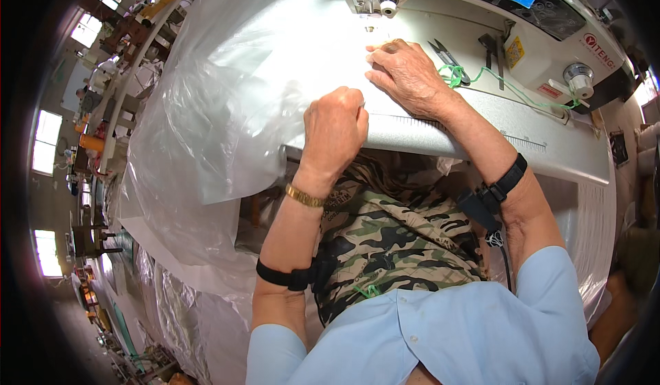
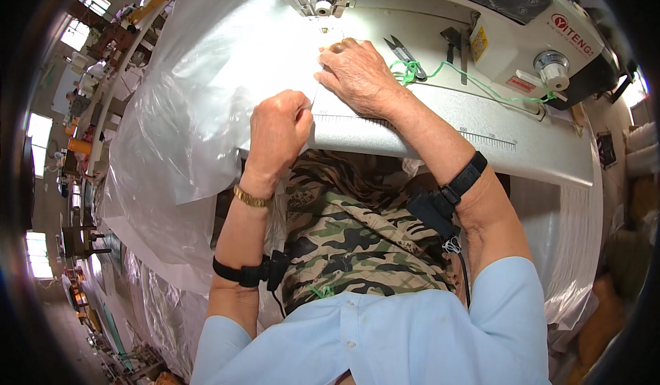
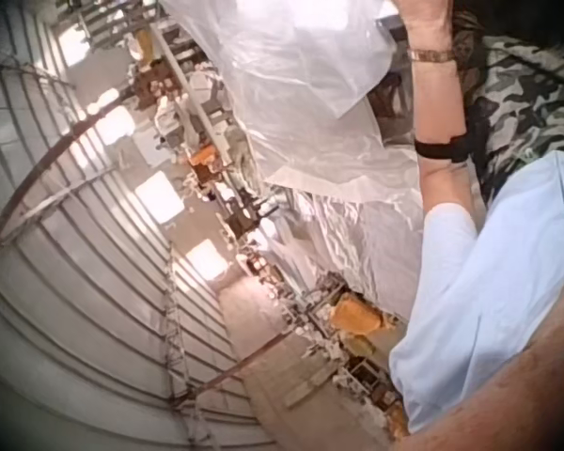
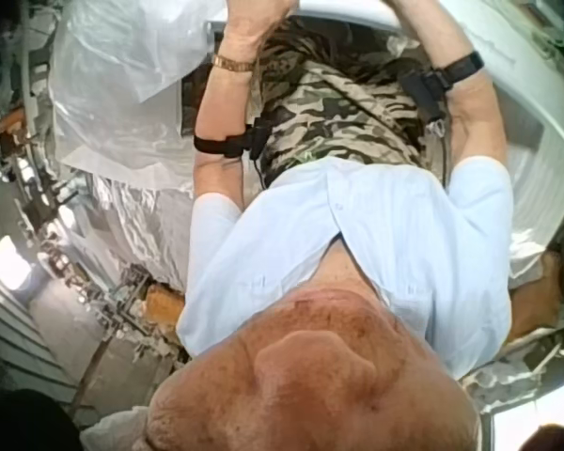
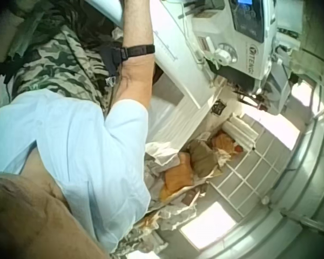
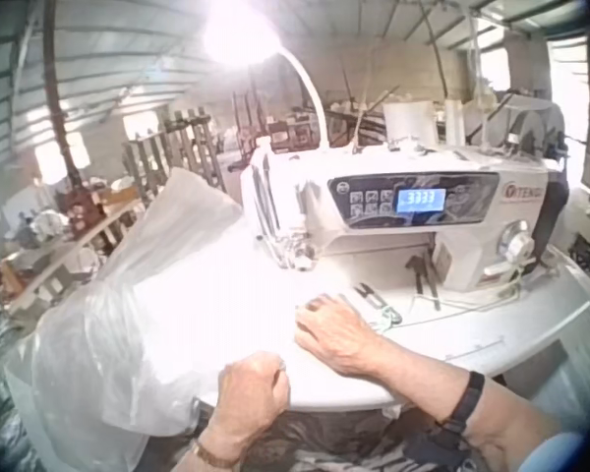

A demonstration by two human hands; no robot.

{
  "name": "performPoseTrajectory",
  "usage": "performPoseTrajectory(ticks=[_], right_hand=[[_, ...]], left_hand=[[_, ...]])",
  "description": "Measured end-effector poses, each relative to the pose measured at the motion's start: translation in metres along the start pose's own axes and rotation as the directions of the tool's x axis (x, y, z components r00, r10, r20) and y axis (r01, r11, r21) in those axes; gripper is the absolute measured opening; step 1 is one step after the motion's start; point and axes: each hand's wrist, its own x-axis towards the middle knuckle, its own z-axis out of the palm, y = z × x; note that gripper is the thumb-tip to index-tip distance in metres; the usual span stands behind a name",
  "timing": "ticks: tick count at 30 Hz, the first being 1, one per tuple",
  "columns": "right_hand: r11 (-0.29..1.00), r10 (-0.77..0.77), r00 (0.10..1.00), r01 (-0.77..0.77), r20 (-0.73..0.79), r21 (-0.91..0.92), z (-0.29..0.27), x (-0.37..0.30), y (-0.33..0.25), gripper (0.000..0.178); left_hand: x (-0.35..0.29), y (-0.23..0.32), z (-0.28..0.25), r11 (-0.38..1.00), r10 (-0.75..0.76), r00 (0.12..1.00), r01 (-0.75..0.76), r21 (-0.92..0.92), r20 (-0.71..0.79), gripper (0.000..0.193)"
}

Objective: The recorder is using an industrial sewing machine to join or hem large white plastic/polyethylene sheets in a manufacturing environment.

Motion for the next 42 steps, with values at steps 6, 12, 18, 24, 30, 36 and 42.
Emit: performPoseTrajectory(ticks=[6, 12, 18, 24, 30, 36, 42], right_hand=[[0.999, -0.036, 0.996, 0.036, -0.086, -0.001, 0.006, 0.004, 0.005, 0.023], [0.998, -0.035, 0.99, 0.041, -0.134, 0.043, 0.008, 0.001, 0.008, 0.02], [0.984, 0.106, 0.983, -0.082, -0.148, 0.158, 0.004, -0.011, -0.009, 0.037], [0.989, 0.054, 0.987, -0.033, -0.148, 0.143, -0.004, -0.038, -0.032, 0.042], [0.999, 0.02, 0.991, -0.015, -0.129, 0.037, -0.011, -0.044, -0.035, 0.02], [0.971, -0.238, 0.943, 0.227, -0.235, -0.072, -0.013, -0.048, -0.04, 0.016], [0.926, -0.376, 0.91, 0.367, -0.174, -0.083, -0.016, -0.048, -0.043, 0.016]], left_hand=[[0.041, -0.006, 0.02, 0.999, -0.049, 0.998, 0.048, -0.022, -0.028, 0.011], [-0.004, 0.028, -0.019, 0.986, 0.126, 0.99, -0.133, -0.1, -0.066, 0.031], [-0.117, 0.037, -0.021, 0.883, -0.035, 0.906, 0.225, -0.411, 0.422, 0.027], [-0.172, -0.042, 0.001, 0.96, -0.277, 0.919, 0.254, 0.117, 0.281, 0.052], [-0.174, -0.153, -0.018, 0.735, -0.11, 0.97, 0.226, 0.64, -0.217, 0.043], [-0.125, -0.278, -0.127, 0.729, -0.128, 0.908, 0.359, 0.583, -0.399, 0.048], [-0.104, -0.199, -0.159, 0.696, -0.325, 0.939, 0.16, 0.7, 0.109, 0.031]])
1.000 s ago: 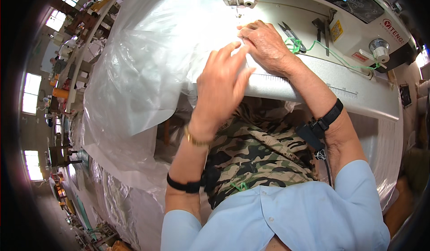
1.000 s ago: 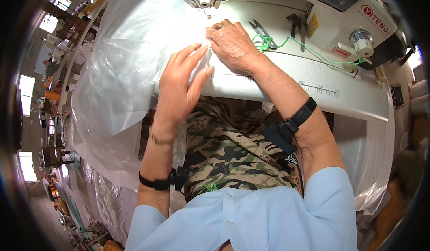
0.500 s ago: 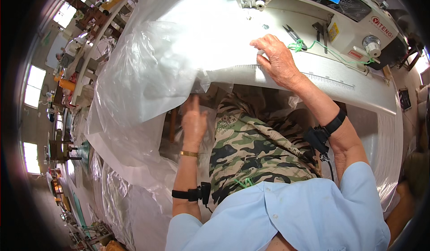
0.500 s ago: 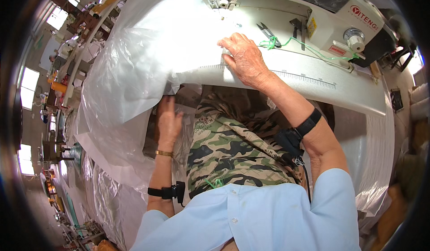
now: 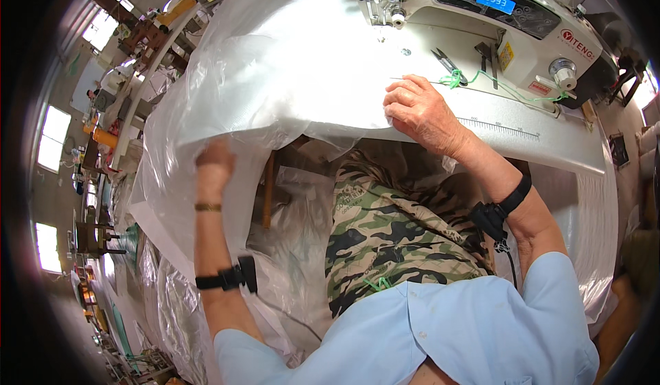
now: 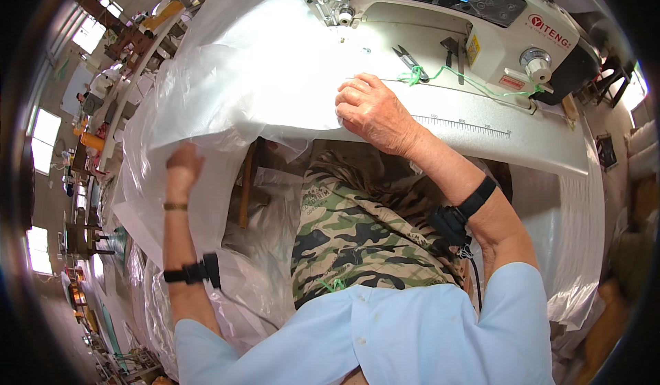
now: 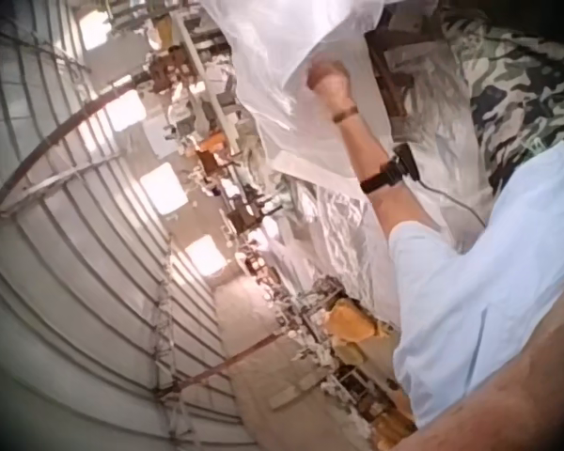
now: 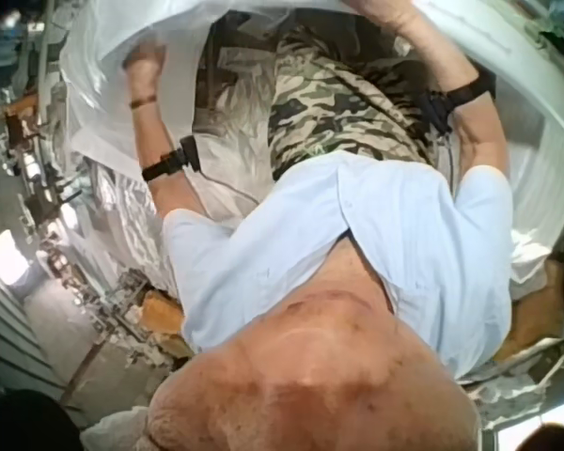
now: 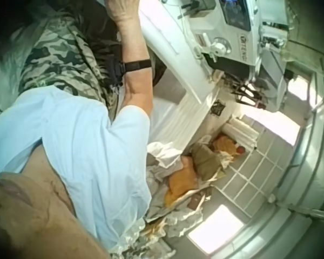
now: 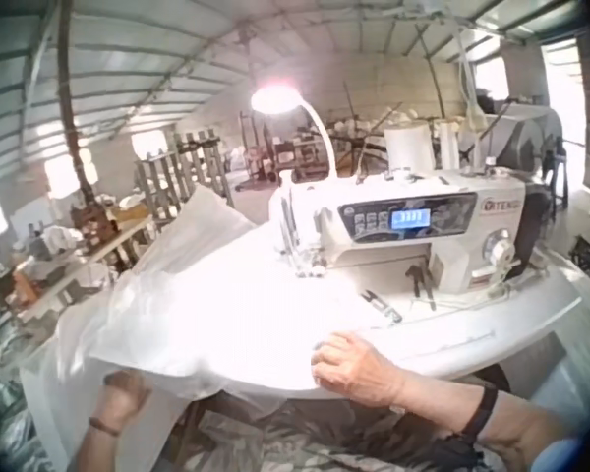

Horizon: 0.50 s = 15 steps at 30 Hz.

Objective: The recorder is using an industrial sewing machine to join or hem large white plastic/polyethylene sheets in a manufacturing environment.

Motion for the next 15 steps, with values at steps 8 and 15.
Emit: performPoseTrajectory(ticks=[8, 15], right_hand=[[0.997, -0.04, 0.999, 0.037, 0.036, 0.071, 0.001, 0.0, 0.0, 0.017], [0.992, -0.124, 0.99, 0.123, 0.061, 0.031, 0.0, -0.007, 0.008, 0.011]], left_hand=[[-0.044, 0.227, -0.134, 0.366, 0.736, 0.574, -0.783, -0.503, -0.359, 0.017], [0.091, 0.227, -0.054, 0.872, 0.4, 0.91, -0.413, -0.262, -0.106, 0.02]])
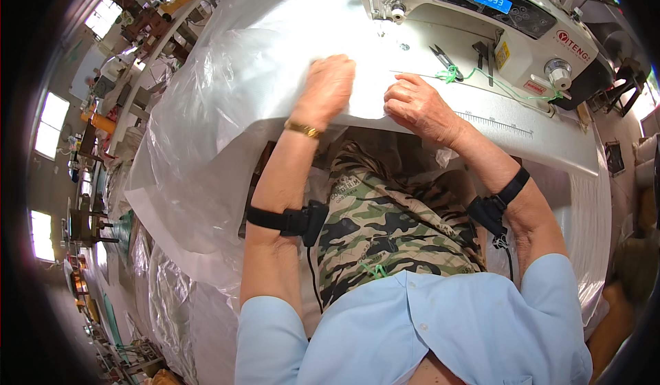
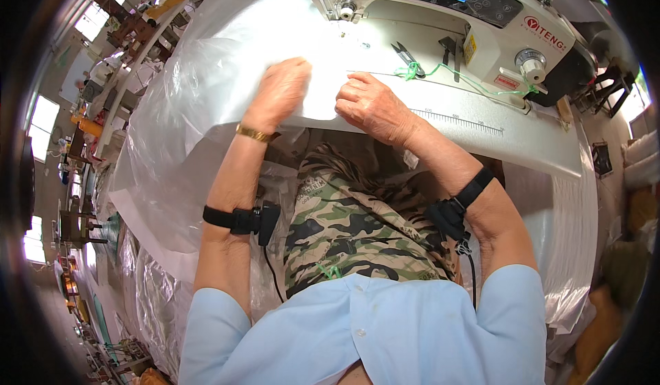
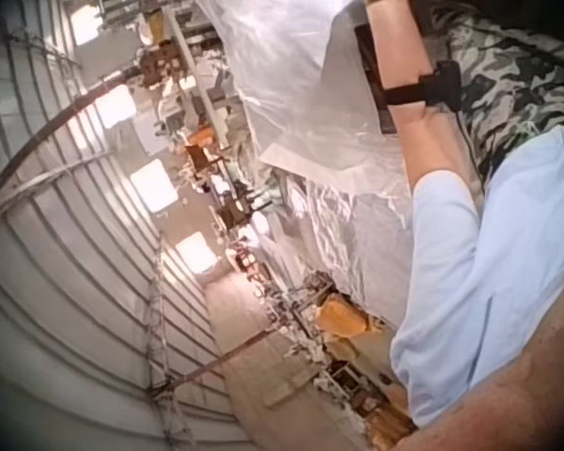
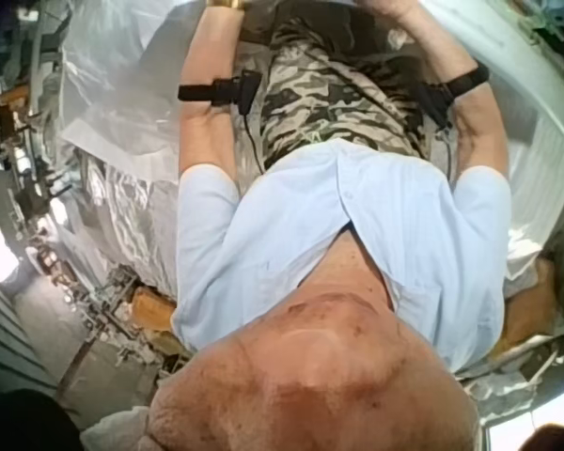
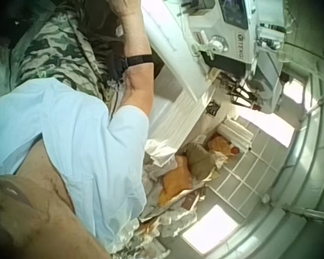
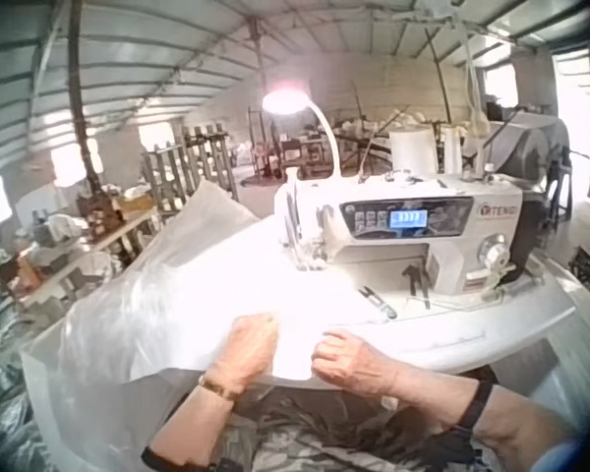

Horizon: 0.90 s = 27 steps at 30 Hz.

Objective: The recorder is using an industrial sewing machine to join or hem large white plastic/polyethylene sheets in a manufacturing environment.

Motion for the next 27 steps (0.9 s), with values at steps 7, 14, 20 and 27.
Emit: performPoseTrajectory(ticks=[7, 14, 20, 27], right_hand=[[0.995, 0.006, 0.982, -0.025, 0.187, 0.1, -0.03, 0.005, 0.01, 0.016], [0.997, 0.032, 0.961, -0.048, 0.273, 0.053, -0.015, 0.051, 0.014, 0.024], [0.994, -0.079, 0.951, 0.099, 0.3, -0.054, 0.01, 0.049, 0.03, 0.011], [0.971, 0.052, 0.998, -0.041, -0.041, 0.237, 0.028, 0.035, 0.039, 0.01]], left_hand=[[-0.061, -0.066, 0.054, 0.92, -0.185, 0.938, 0.061, -0.387, -0.293, 0.04], [-0.06, -0.064, 0.045, 0.86, -0.235, 0.964, 0.145, -0.49, -0.127, 0.04], [-0.061, -0.064, 0.032, 0.722, -0.243, 0.966, 0.121, -0.682, -0.086, 0.037], [-0.051, -0.04, -0.016, 0.785, -0.088, 0.996, 0.079, -0.615, 0.017, 0.048]])
